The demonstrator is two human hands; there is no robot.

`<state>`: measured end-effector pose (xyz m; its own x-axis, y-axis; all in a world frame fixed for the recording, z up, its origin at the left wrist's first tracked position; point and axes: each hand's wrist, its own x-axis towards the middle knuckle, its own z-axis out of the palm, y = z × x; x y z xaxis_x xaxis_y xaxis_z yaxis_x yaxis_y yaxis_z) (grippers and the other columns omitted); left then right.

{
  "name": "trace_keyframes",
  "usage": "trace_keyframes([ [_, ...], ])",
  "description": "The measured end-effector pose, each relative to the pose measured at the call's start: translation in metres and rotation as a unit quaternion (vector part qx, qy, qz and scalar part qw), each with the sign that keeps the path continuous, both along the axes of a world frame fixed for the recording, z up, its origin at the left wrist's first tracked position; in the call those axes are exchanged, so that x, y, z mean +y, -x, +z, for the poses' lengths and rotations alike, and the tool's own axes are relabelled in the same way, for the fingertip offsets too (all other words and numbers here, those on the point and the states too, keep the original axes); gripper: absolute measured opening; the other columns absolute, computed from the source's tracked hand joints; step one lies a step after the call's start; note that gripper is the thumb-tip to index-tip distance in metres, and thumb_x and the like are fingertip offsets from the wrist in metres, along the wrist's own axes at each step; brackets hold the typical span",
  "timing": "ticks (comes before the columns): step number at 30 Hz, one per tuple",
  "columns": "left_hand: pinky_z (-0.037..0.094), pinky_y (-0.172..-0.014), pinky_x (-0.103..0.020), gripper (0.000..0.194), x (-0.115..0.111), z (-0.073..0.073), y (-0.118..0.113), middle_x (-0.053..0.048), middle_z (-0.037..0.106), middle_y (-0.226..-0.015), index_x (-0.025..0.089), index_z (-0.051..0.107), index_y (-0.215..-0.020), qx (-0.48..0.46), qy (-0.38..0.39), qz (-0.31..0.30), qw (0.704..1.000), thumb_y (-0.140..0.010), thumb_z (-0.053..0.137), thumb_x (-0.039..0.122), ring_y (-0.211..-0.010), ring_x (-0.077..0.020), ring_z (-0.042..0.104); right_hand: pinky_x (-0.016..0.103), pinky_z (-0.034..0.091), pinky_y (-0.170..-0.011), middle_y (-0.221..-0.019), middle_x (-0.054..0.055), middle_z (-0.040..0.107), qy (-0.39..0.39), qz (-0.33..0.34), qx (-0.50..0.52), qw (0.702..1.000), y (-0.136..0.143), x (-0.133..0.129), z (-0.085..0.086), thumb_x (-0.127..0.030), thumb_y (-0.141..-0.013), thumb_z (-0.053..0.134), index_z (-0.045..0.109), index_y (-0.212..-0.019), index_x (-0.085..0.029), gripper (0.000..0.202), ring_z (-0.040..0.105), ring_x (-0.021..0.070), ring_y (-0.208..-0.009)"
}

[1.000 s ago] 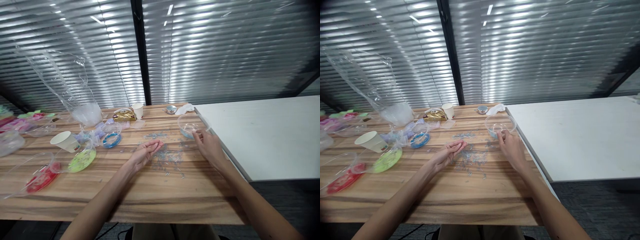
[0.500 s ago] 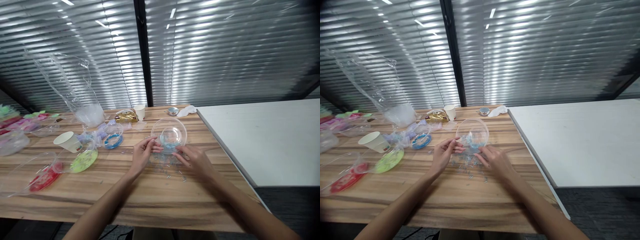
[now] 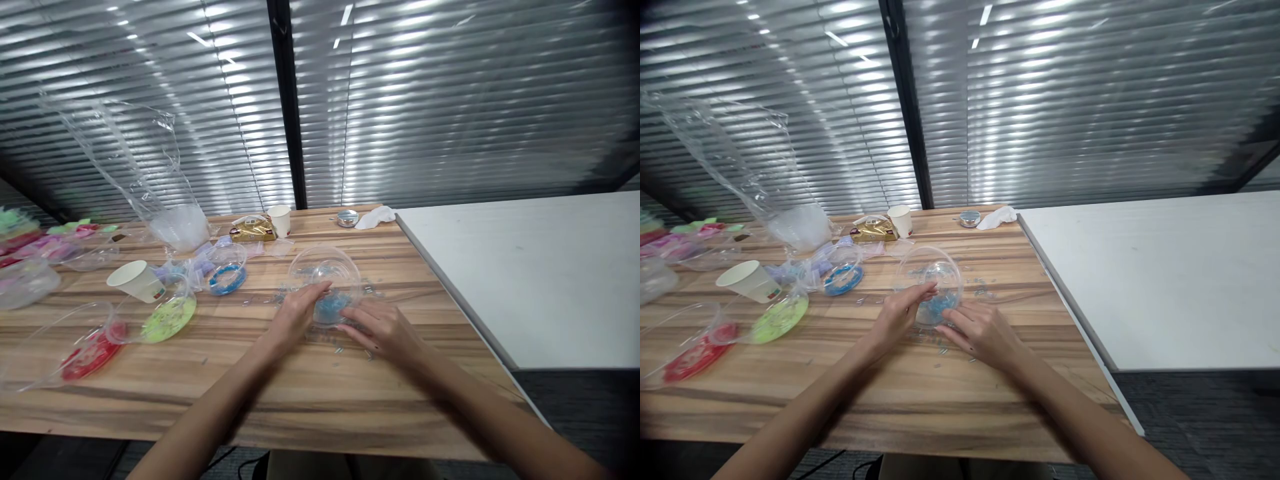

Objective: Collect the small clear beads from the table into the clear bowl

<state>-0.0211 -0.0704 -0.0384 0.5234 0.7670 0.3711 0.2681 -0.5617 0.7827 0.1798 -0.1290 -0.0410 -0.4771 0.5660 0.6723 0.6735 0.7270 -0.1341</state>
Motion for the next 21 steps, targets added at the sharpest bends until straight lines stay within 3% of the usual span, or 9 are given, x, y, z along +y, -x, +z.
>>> trace_keyframes([
  [12,0.043,-0.1,-0.04,0.037,0.0,0.008,-0.003,-0.008,0.062,-0.115,0.019,0.04,-0.133,0.072,-0.187,0.001,0.98,-0.097,0.034,0.019,-0.115,-0.019,0.053,0.026,0.044,-0.059,-0.071,0.003,0.067,-0.025,-0.002,0.027,0.999,0.001,0.001,-0.001,-0.025,-0.089,0.055,0.061,-0.088,-0.016,0.011,0.062,0.015,-0.062],
  [17,0.04,-0.101,-0.039,0.033,-0.001,0.011,-0.001,-0.009,0.06,-0.116,0.018,0.043,-0.128,0.023,-0.272,0.042,0.961,-0.096,0.034,0.015,-0.117,-0.0179,0.05,0.025,0.047,-0.06,-0.073,0.003,0.069,-0.059,-0.074,0.076,0.993,-0.011,0.006,0.006,-0.023,-0.088,0.057,0.06,-0.09,-0.016,0.008,0.064,0.0145,-0.064],
  [21,0.043,-0.094,-0.035,0.026,-0.002,0.011,-0.003,-0.009,0.061,-0.109,0.017,0.049,-0.119,0.016,-0.272,0.059,0.96,-0.096,0.037,0.017,-0.106,-0.0179,0.054,0.025,0.048,-0.057,-0.071,0.003,0.069,-0.06,-0.163,0.146,0.974,-0.024,0.011,0.008,-0.026,-0.088,0.056,0.062,-0.089,-0.016,0.012,0.064,0.0138,-0.061],
])
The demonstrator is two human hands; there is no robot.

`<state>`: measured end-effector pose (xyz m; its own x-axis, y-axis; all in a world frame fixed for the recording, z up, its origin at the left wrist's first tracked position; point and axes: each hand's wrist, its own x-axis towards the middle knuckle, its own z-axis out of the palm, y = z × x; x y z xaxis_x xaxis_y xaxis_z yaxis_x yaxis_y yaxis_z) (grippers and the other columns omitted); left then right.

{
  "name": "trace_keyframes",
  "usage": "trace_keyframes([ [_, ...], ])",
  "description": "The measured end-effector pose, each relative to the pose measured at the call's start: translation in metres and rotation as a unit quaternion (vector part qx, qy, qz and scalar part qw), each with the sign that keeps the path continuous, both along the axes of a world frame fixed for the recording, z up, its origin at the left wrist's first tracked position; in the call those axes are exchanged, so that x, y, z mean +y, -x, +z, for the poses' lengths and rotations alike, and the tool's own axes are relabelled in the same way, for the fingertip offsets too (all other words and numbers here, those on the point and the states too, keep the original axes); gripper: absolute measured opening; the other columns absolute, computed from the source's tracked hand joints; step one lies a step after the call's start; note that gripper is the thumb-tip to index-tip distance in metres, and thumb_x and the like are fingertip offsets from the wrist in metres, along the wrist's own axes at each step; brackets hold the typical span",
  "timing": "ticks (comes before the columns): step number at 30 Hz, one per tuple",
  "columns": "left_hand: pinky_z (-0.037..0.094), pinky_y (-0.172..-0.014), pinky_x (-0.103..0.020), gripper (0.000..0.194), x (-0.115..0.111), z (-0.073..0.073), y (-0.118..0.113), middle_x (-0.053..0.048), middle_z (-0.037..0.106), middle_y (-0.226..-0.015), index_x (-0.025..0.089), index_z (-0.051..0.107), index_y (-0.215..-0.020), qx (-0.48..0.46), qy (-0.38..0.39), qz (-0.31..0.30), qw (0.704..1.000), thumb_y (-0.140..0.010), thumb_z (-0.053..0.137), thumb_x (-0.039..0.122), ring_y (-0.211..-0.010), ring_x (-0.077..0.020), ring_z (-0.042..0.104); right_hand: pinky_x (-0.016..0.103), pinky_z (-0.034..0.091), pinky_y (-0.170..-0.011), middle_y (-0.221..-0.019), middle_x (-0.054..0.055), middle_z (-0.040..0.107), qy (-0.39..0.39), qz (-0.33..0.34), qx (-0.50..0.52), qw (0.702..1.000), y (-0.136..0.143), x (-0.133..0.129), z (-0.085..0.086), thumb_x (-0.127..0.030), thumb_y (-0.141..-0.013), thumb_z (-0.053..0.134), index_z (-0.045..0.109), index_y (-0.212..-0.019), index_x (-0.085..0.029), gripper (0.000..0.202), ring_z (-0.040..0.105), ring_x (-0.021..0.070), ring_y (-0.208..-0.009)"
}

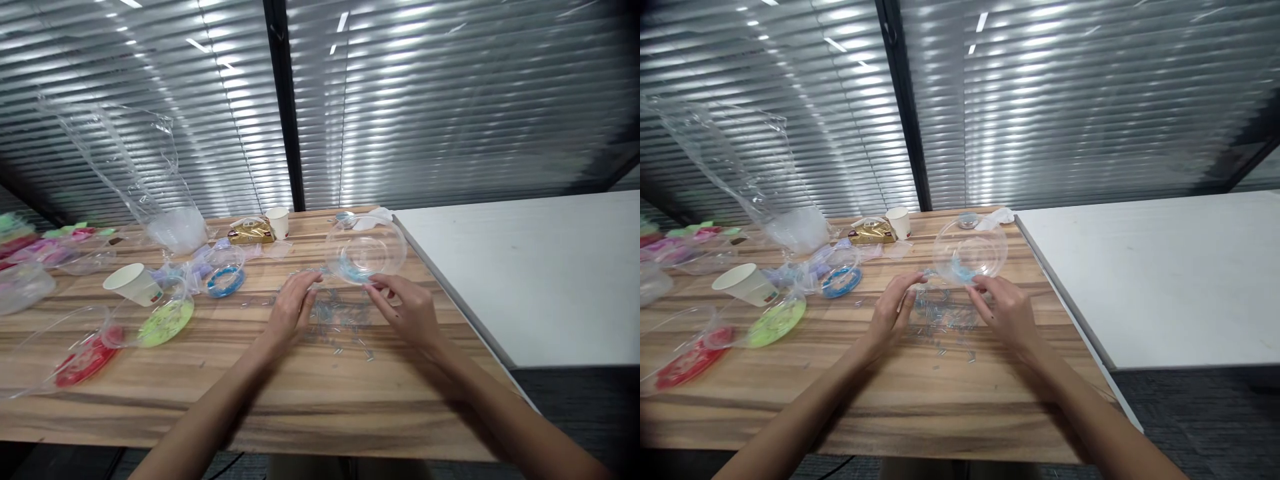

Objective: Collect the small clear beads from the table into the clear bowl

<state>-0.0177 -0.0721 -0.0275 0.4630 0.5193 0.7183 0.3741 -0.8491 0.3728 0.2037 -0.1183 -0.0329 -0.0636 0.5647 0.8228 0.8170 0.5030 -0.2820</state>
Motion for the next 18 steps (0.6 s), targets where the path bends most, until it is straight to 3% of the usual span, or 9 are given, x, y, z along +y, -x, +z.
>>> trace_keyframes([
  [4,0.045,-0.084,-0.032,0.017,0.005,-0.008,-0.002,-0.006,0.063,-0.095,0.017,0.059,-0.1,0.085,0.08,-0.018,0.993,-0.094,0.044,0.017,-0.092,-0.0176,0.056,0.024,0.047,-0.052,-0.072,0.003,0.07,0.021,-0.061,0.051,0.997,-0.007,0.003,0.0,-0.031,-0.089,0.053,0.063,-0.085,-0.017,0.018,0.061,0.0124,-0.053],
  [7,0.045,-0.083,-0.032,0.018,0.011,-0.017,0.0,-0.006,0.062,-0.094,0.016,0.062,-0.098,0.146,0.126,-0.034,0.981,-0.091,0.046,0.013,-0.091,-0.0185,0.055,0.023,0.046,-0.049,-0.068,0.002,0.07,0.032,-0.07,0.069,0.995,-0.008,0.004,0.0,-0.033,-0.089,0.051,0.064,-0.084,-0.017,0.021,0.061,0.0123,-0.052],
  [14,0.044,-0.087,-0.03,0.04,0.021,-0.024,0.008,-0.005,0.059,-0.103,0.019,0.062,-0.107,0.212,0.123,-0.082,0.966,-0.083,0.039,-0.003,-0.097,-0.0172,0.052,0.024,0.047,-0.053,-0.072,0.003,0.071,0.065,-0.057,0.069,0.994,-0.008,0.008,-0.008,-0.034,-0.089,0.05,0.064,-0.085,-0.017,0.022,0.062,0.0135,-0.056],
  [18,0.044,-0.085,-0.029,0.037,0.023,-0.022,0.01,-0.005,0.059,-0.098,0.018,0.062,-0.104,0.223,0.121,-0.075,0.964,-0.083,0.04,-0.003,-0.095,-0.0172,0.052,0.026,0.048,-0.056,-0.075,0.004,0.071,0.081,-0.046,0.058,0.994,-0.01,0.012,-0.013,-0.034,-0.089,0.05,0.064,-0.087,-0.017,0.022,0.064,0.0151,-0.06],
])
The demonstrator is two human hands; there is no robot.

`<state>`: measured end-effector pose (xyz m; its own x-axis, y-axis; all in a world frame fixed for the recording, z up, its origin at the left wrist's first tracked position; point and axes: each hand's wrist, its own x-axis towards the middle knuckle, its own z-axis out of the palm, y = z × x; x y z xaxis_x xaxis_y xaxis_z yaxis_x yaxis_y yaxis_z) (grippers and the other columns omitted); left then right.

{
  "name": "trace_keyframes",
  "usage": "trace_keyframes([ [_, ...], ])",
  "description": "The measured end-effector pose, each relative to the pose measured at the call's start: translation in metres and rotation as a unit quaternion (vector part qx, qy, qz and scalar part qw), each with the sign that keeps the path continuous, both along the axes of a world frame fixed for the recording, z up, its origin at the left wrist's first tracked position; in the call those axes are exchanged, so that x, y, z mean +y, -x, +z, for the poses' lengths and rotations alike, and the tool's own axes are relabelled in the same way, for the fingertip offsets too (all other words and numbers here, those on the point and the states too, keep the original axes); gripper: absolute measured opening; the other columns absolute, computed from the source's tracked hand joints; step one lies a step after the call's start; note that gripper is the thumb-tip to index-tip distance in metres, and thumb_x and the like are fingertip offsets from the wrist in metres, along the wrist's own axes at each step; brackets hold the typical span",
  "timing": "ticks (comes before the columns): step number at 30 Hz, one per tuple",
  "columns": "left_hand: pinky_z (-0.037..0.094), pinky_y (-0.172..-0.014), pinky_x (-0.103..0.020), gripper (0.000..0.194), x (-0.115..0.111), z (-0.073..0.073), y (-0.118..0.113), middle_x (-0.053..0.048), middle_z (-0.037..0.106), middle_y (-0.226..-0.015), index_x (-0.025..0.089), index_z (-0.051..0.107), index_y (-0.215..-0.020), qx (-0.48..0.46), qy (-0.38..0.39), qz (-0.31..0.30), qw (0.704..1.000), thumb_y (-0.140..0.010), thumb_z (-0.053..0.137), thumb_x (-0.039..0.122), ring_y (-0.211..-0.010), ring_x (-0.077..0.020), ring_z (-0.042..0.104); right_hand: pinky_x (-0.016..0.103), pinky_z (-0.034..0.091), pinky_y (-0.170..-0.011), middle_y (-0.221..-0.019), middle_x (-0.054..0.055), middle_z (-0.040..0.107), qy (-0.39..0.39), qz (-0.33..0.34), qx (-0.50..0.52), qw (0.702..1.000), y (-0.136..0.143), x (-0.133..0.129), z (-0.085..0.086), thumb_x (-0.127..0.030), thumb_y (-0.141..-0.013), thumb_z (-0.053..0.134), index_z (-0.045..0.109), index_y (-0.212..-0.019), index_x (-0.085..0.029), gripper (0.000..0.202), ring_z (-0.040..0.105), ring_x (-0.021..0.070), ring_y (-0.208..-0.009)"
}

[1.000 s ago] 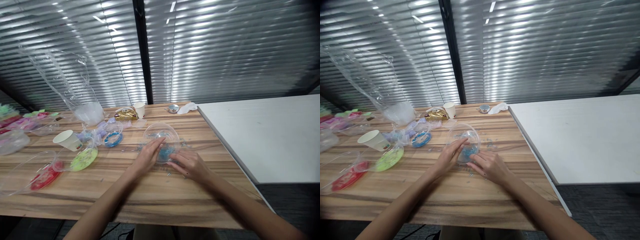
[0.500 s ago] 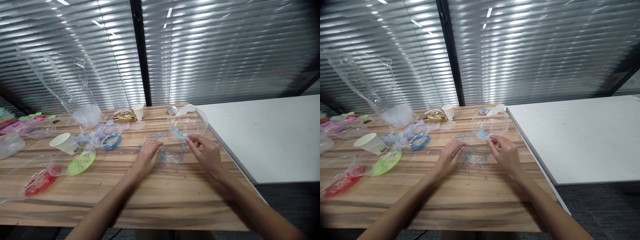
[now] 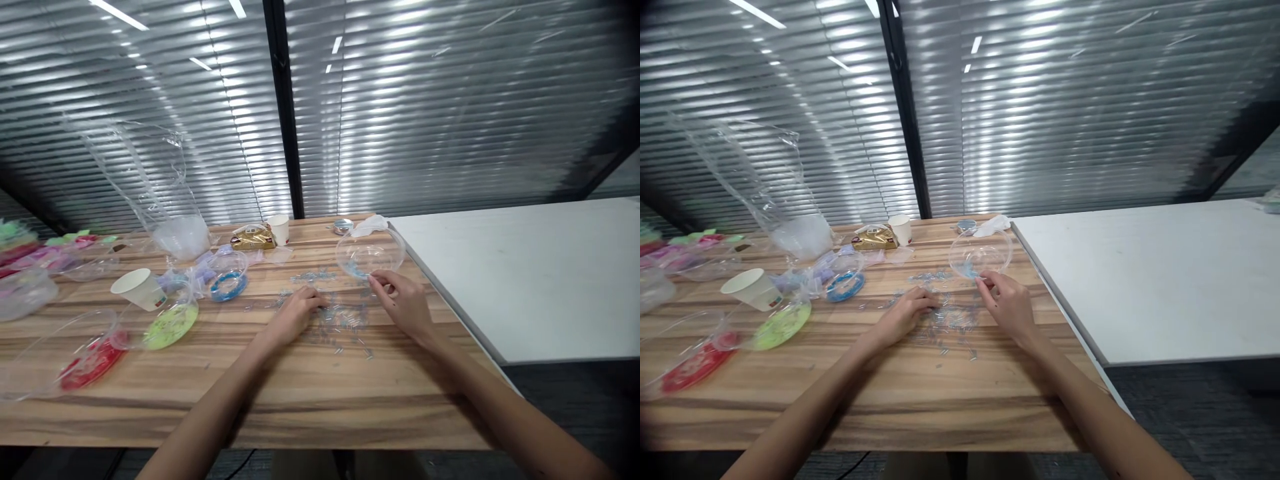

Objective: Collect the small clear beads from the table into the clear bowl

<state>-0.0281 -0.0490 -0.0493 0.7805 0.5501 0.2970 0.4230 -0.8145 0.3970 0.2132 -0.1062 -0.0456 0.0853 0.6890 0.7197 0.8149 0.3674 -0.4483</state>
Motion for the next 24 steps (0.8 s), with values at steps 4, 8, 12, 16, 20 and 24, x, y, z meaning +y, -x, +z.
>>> trace_keyframes([
  [4,0.043,-0.082,-0.028,0.023,0.002,0.004,0.001,-0.005,0.059,-0.091,0.017,0.063,-0.095,0.027,-0.017,0.006,0.999,-0.087,0.045,0.004,-0.091,-0.0176,0.052,0.026,0.047,-0.057,-0.073,0.004,0.07,-0.003,-0.005,-0.033,0.999,-0.002,0.002,-0.001,-0.033,-0.089,0.051,0.064,-0.089,-0.017,0.02,0.064,0.0167,-0.063],
  [8,0.042,-0.079,-0.03,0.017,0.002,0.009,0.001,-0.005,0.06,-0.089,0.017,0.062,-0.093,0.079,-0.057,0.033,0.995,-0.088,0.048,0.008,-0.089,-0.019,0.053,0.026,0.047,-0.058,-0.074,0.004,0.07,-0.029,-0.009,-0.078,0.996,-0.003,0.002,0.0,-0.029,-0.09,0.051,0.063,-0.089,-0.016,0.017,0.064,0.0164,-0.063],
  [12,0.044,-0.082,-0.032,0.021,-0.007,0.013,-0.003,-0.006,0.06,-0.096,0.018,0.061,-0.104,0.042,-0.053,0.03,0.997,-0.09,0.046,0.012,-0.092,-0.0188,0.053,0.026,0.046,-0.06,-0.073,0.004,0.07,-0.051,-0.01,-0.119,0.992,0.0,0.001,0.002,-0.027,-0.09,0.052,0.063,-0.088,-0.016,0.016,0.064,0.0166,-0.064],
  [16,0.044,-0.086,-0.033,0.017,-0.015,0.011,-0.01,-0.007,0.06,-0.099,0.017,0.061,-0.102,0.013,-0.017,-0.005,1.0,-0.092,0.051,0.026,-0.097,-0.0198,0.054,0.026,0.045,-0.059,-0.071,0.004,0.069,-0.059,-0.005,-0.137,0.989,0.004,0.0,0.005,-0.026,-0.09,0.051,0.063,-0.086,-0.017,0.016,0.064,0.0159,-0.063],
  [20,0.044,-0.087,-0.033,0.015,-0.016,0.007,-0.011,-0.007,0.06,-0.099,0.017,0.062,-0.099,0.016,-0.003,-0.01,1.0,-0.09,0.055,0.027,-0.097,-0.02,0.054,0.025,0.044,-0.06,-0.071,0.004,0.069,-0.054,0.0,-0.136,0.989,0.007,-0.001,0.007,-0.025,-0.09,0.051,0.062,-0.086,-0.016,0.015,0.064,0.0155,-0.064],
  [24,0.044,-0.085,-0.031,0.011,-0.012,0.006,-0.008,-0.006,0.061,-0.097,0.017,0.062,-0.095,0.002,0.011,-0.002,1.0,-0.089,0.054,0.021,-0.094,-0.0188,0.055,0.025,0.043,-0.059,-0.07,0.004,0.069,-0.064,0.002,-0.144,0.987,0.009,-0.001,0.009,-0.025,-0.09,0.052,0.063,-0.086,-0.016,0.015,0.063,0.0156,-0.063],
])
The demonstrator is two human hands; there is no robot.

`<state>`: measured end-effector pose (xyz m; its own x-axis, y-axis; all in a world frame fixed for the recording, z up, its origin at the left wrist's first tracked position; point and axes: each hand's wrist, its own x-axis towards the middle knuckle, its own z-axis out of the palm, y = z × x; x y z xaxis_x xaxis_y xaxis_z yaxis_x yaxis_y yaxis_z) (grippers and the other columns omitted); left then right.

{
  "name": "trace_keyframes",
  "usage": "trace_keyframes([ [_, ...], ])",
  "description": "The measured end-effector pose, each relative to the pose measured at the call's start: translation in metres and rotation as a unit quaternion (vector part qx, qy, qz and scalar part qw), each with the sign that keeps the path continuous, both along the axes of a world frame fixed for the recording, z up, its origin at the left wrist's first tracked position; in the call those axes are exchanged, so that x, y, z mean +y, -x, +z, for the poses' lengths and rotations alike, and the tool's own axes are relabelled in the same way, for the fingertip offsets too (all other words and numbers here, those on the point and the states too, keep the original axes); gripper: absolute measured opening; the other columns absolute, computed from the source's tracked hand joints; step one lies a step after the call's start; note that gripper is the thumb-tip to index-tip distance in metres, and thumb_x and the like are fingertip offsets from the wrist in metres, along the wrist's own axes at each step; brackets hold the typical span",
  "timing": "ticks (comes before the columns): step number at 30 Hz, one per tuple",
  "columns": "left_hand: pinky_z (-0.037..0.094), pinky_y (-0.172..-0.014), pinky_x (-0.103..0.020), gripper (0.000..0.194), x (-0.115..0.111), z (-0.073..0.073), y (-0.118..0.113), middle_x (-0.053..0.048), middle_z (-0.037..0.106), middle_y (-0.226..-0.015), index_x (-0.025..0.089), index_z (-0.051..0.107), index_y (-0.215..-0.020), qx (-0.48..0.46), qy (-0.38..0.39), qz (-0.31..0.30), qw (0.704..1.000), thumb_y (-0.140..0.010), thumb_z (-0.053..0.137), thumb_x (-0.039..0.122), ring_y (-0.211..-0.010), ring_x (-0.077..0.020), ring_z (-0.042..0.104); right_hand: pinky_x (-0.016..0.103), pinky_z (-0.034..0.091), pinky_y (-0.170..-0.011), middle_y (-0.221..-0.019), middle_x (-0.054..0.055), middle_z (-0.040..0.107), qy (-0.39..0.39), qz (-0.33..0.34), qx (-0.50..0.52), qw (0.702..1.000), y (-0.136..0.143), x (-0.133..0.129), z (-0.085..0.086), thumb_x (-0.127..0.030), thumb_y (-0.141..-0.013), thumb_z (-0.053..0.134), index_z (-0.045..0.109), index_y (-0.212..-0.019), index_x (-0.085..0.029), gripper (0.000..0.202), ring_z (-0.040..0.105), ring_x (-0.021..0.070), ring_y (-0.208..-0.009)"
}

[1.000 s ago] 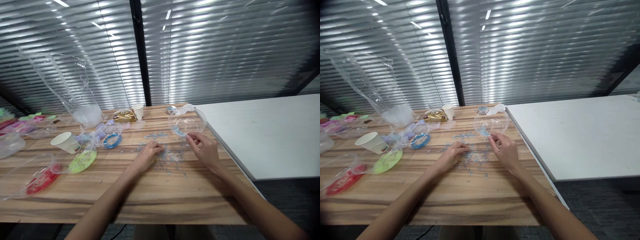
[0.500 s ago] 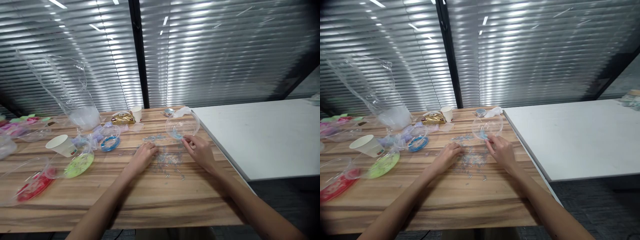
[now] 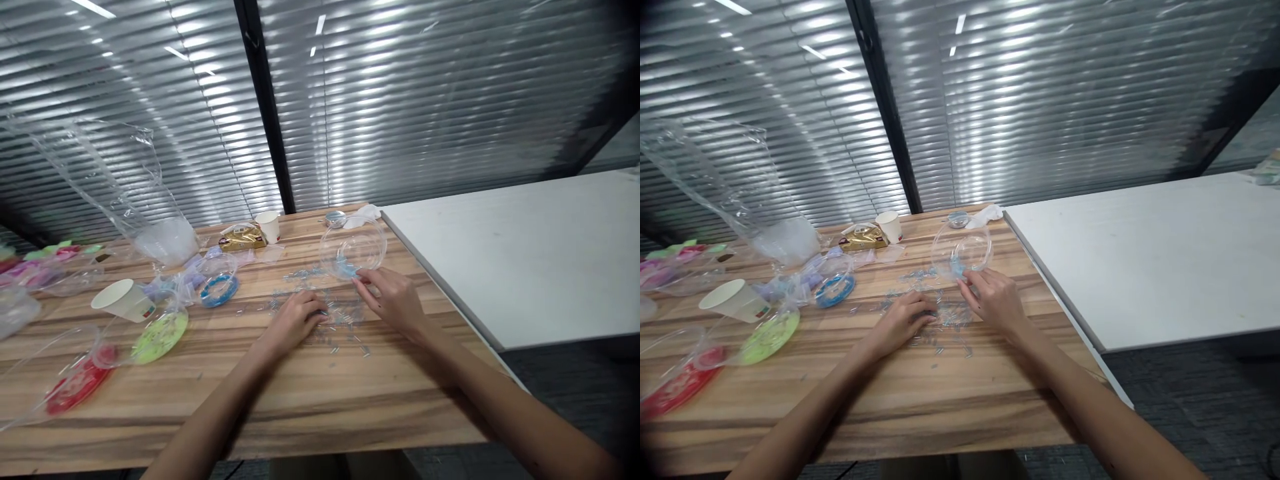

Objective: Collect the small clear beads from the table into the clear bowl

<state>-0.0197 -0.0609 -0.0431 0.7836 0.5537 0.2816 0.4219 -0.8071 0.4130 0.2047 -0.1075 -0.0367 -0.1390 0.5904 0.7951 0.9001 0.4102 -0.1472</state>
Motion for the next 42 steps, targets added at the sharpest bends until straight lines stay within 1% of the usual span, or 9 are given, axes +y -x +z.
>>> trace_keyframes([
  [9,0.044,-0.081,-0.031,0.01,0.006,-0.003,0.002,-0.005,0.063,-0.089,0.017,0.064,-0.089,-0.011,-0.009,0.01,1.0,-0.089,0.055,0.018,-0.087,-0.0183,0.056,0.025,0.044,-0.059,-0.069,0.003,0.068,-0.009,0.009,-0.004,1.0,0.002,-0.001,0.001,-0.024,-0.089,0.052,0.062,-0.086,-0.016,0.013,0.062,0.0147,-0.062],
  [13,0.044,-0.081,-0.033,0.015,0.009,-0.004,0.004,-0.006,0.064,-0.093,0.017,0.065,-0.094,0.005,-0.031,0.014,0.999,-0.091,0.051,0.017,-0.088,-0.0186,0.056,0.025,0.044,-0.059,-0.069,0.004,0.068,-0.006,-0.007,-0.002,1.0,0.0,0.0,0.002,-0.025,-0.09,0.051,0.062,-0.086,-0.016,0.015,0.063,0.0152,-0.062],
  [16,0.045,-0.081,-0.034,0.018,0.007,-0.001,0.004,-0.007,0.063,-0.095,0.017,0.064,-0.1,0.005,-0.048,0.022,0.999,-0.093,0.048,0.021,-0.09,-0.0195,0.056,0.026,0.044,-0.06,-0.071,0.004,0.069,-0.003,-0.007,0.004,1.0,-0.002,0.0,0.002,-0.024,-0.09,0.05,0.062,-0.086,-0.016,0.015,0.063,0.0156,-0.063],
  [20,0.046,-0.085,-0.035,0.023,0.001,0.0,0.001,-0.009,0.06,-0.101,0.017,0.062,-0.106,-0.009,-0.044,0.018,0.999,-0.094,0.043,0.024,-0.096,-0.0198,0.054,0.027,0.043,-0.06,-0.07,0.003,0.068,-0.004,-0.002,0.002,1.0,-0.004,-0.001,0.003,-0.023,-0.09,0.05,0.063,-0.087,-0.017,0.014,0.062,0.0157,-0.063],
  [26,0.044,-0.09,-0.038,0.029,-0.005,0.003,-0.001,-0.01,0.054,-0.11,0.019,0.056,-0.119,0.029,-0.03,0.013,0.999,-0.094,0.044,0.026,-0.102,-0.0211,0.051,0.028,0.041,-0.06,-0.067,0.004,0.065,-0.012,-0.02,-0.001,1.0,-0.006,-0.001,0.006,-0.023,-0.089,0.05,0.063,-0.084,-0.015,0.015,0.06,0.0162,-0.061],
  [33,0.044,-0.091,-0.04,0.031,0.0,0.006,0.003,-0.012,0.055,-0.111,0.019,0.057,-0.12,0.046,-0.04,0.023,0.998,-0.095,0.042,0.03,-0.103,-0.0219,0.051,0.028,0.04,-0.06,-0.067,0.004,0.066,-0.007,-0.049,0.016,0.999,-0.009,0.002,0.005,-0.024,-0.09,0.05,0.063,-0.083,-0.016,0.016,0.061,0.0165,-0.062],
  [35,0.042,-0.096,-0.042,0.034,-0.001,0.009,0.003,-0.012,0.053,-0.12,0.021,0.053,-0.125,0.057,-0.044,0.01,0.997,-0.095,0.041,0.03,-0.111,-0.0232,0.049,0.028,0.041,-0.06,-0.068,0.005,0.067,-0.004,-0.055,0.024,0.998,-0.01,0.002,0.006,-0.023,-0.09,0.05,0.063,-0.085,-0.015,0.016,0.061,0.0169,-0.064],
  [38,0.034,-0.106,-0.046,0.041,-0.004,0.015,0.0,-0.01,0.044,-0.136,0.023,0.041,-0.136,0.091,-0.034,-0.041,0.994,-0.095,0.04,0.031,-0.127,-0.0236,0.039,0.028,0.041,-0.062,-0.07,0.005,0.068,-0.001,-0.065,0.042,0.997,-0.015,0.002,0.01,-0.022,-0.089,0.05,0.063,-0.088,-0.015,0.014,0.062,0.0178,-0.067],
  [42,0.022,-0.111,-0.051,0.045,-0.008,0.018,-0.002,-0.01,0.038,-0.142,0.023,0.031,-0.141,0.122,-0.009,-0.114,0.986,-0.096,0.036,0.03,-0.133,-0.0221,0.032,0.029,0.041,-0.061,-0.07,0.005,0.068,-0.017,-0.11,0.064,0.992,-0.025,0.003,0.014,-0.017,-0.088,0.05,0.062,-0.084,-0.017,0.013,0.062,0.0183,-0.066],
])
